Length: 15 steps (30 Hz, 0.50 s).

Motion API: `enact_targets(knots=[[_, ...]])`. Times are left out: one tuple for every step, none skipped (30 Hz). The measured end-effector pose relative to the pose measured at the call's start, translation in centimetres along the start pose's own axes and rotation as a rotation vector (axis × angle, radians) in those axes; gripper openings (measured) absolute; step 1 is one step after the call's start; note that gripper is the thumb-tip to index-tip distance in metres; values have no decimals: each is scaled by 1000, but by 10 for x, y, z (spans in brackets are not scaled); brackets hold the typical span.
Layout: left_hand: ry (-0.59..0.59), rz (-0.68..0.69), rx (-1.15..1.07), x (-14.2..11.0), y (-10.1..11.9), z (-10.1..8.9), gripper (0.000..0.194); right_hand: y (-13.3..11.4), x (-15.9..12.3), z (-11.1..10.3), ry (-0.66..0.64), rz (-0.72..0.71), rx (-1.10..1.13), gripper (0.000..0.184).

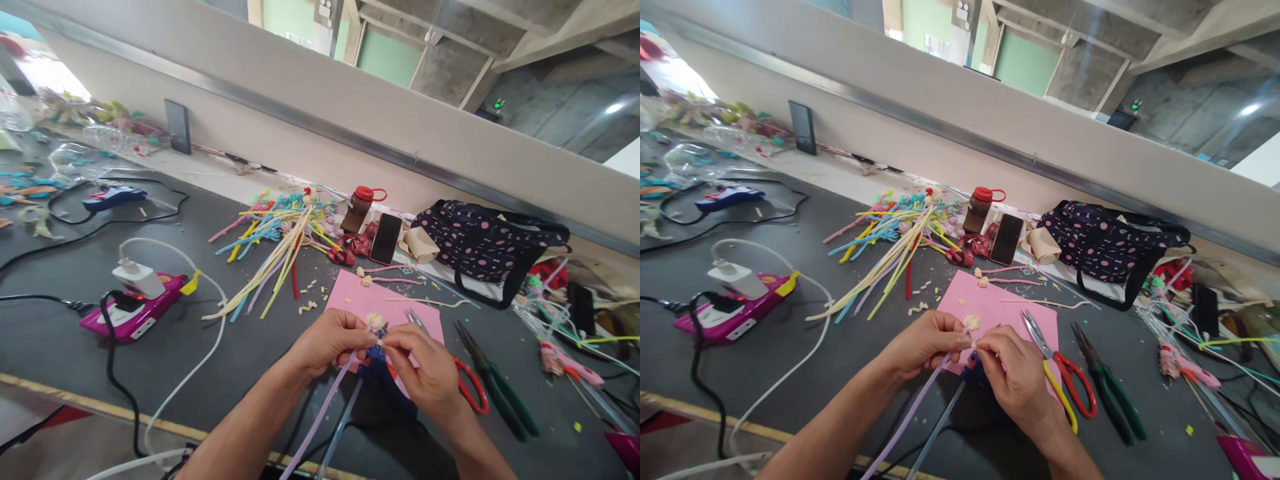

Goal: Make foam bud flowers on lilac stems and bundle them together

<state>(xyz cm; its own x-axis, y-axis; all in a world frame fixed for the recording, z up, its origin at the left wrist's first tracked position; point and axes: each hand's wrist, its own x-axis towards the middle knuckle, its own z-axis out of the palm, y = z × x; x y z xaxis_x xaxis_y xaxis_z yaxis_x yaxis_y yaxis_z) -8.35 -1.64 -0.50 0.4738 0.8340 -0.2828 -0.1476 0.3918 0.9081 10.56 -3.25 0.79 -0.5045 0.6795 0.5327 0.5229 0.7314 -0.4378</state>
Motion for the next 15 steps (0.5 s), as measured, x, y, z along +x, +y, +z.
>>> enact_targets(knots=[[23,10,54,0,0,1,22,0,1,-4,-18,7,-13,11],[45,21,109,0,0,2,23,0,2,-9,-37,12,-28,11],[64,33,159,0,0,3,23,1,4,-14,-56,15,-45,12],[75,45,201,1,-1,4,22,2,6,-18,-76,15,-60,11],[80,55,234,1,-2,5,22,3,9,-21,-94,6,-73,11],[80,63,262,2,-2,6,21,5,12,-23,-109,-10,-83,11],[78,69,286,3,-3,6,20,6,15,-25,-123,-32,-91,10],[73,72,308,3,-3,7,19,8,18,-26,-135,-57,-100,10],[65,70,327,3,-3,7,19,9,20,-26,-148,-79,-111,10],[59,67,344,4,-4,8,19,9,22,-26,-164,-99,-124,10],[56,65,360,4,-4,8,19,10,24,-25,-180,-115,-139,10],[54,64,375,4,-4,8,19,10,25,-25,-198,-128,-155,11],[54,63,391,4,-4,7,20,10,26,-24,-215,-139,-171,11],[55,63,409,4,-5,7,21,9,26,-24,-235,-150,-186,12],[57,64,424,4,-5,7,21,9,27,-24,-253,-162,-200,12]])
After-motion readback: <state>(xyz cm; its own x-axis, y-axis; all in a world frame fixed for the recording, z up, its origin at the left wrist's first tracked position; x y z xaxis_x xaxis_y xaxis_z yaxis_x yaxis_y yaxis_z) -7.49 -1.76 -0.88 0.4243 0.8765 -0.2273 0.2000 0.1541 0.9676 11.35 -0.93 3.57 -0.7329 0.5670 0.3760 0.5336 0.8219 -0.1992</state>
